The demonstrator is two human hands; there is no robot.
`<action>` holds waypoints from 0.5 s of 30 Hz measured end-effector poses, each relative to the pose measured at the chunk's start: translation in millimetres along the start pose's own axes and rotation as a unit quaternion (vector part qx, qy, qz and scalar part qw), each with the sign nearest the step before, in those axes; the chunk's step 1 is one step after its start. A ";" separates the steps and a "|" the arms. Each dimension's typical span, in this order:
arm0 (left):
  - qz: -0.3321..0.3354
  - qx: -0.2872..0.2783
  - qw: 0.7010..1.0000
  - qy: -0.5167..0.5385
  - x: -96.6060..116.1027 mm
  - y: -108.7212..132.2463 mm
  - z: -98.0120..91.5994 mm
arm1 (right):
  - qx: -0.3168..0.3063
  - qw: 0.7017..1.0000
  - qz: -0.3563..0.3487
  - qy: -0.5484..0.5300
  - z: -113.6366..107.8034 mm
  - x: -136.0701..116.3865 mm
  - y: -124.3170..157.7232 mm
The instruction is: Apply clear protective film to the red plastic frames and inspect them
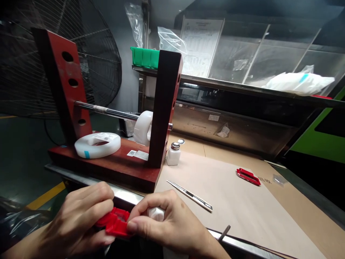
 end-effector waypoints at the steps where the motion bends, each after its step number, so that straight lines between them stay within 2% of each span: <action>1: 0.000 0.005 1.000 0.002 0.0 1.5 -1.6 | 0.004 0.998 -0.052 0.033 1.3 -9.3 1.5; 4: -0.023 0.030 0.999 0.028 -4.4 9.2 -7.9 | 0.043 0.962 -0.218 0.158 7.0 -35.6 10.9; 6: -0.062 0.041 0.996 0.040 -9.5 16.7 -12.0 | 0.087 0.910 -0.304 0.267 12.5 -44.9 18.2; 7: -0.102 0.039 0.993 0.042 -14.4 21.1 -12.5 | 0.108 0.880 -0.338 0.317 15.7 -47.5 21.5; 9: -0.237 0.028 0.970 0.052 -29.9 32.9 -11.2 | 0.132 0.831 -0.385 0.380 22.4 -49.1 26.3; 11: -0.434 0.046 0.895 0.092 -48.1 53.8 -9.7 | 0.131 0.815 -0.403 0.394 27.7 -47.5 27.3; 12: -0.504 0.056 0.854 0.120 -50.8 61.9 -7.4 | 0.128 0.814 -0.404 0.397 29.6 -46.3 26.8; 13: -0.554 0.061 0.818 0.144 -50.9 67.1 -4.4 | 0.127 0.811 -0.408 0.400 31.6 -45.7 26.6; 15: -0.606 0.066 0.768 0.199 -47.7 68.2 2.3 | 0.129 0.805 -0.412 0.407 35.5 -44.8 26.1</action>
Point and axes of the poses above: each hand's wrist, its own y-axis away from the middle knuckle, its own z-axis out of the palm, x = y × z, the point moved 9 cm from there along -y, towards the middle knuckle, and after that the axes turned 10 degrees about x, right-handed, at the moved point
